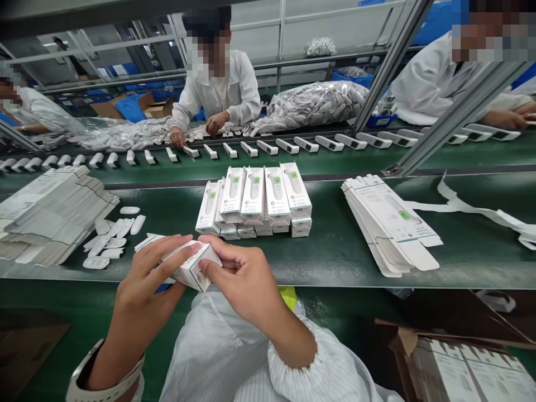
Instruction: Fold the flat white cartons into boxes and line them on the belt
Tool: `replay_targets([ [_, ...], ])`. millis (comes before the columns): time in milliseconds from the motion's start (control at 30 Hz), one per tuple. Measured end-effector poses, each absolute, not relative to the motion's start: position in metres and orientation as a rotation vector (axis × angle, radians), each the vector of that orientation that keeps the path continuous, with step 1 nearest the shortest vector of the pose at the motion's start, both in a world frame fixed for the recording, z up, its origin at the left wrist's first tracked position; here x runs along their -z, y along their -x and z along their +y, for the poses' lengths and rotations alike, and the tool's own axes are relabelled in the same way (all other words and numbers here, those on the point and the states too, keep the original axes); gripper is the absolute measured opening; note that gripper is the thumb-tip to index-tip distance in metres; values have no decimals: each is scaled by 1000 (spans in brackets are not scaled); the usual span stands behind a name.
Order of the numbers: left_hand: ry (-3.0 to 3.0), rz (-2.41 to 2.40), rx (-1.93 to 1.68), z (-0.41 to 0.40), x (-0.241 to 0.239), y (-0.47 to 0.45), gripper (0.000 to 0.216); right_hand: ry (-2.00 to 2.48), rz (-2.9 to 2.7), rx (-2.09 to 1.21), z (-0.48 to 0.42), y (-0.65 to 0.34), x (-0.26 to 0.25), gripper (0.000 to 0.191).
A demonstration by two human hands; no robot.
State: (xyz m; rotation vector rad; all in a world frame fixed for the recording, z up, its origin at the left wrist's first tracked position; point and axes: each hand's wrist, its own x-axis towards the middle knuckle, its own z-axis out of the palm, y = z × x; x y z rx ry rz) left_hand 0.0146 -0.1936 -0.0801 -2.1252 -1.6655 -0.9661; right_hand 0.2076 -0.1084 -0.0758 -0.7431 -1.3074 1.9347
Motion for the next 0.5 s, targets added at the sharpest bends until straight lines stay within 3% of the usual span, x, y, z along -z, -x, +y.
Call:
replay_targets([
  [167, 2222, -1752, 1095, -197, 81, -5, 55, 592, -1343, -2010, -107, -217, 78, 44],
  [500, 2232, -1759, 1082, -198, 82, 2, 58, 720, -1491, -1822, -113, -204, 73, 49],
])
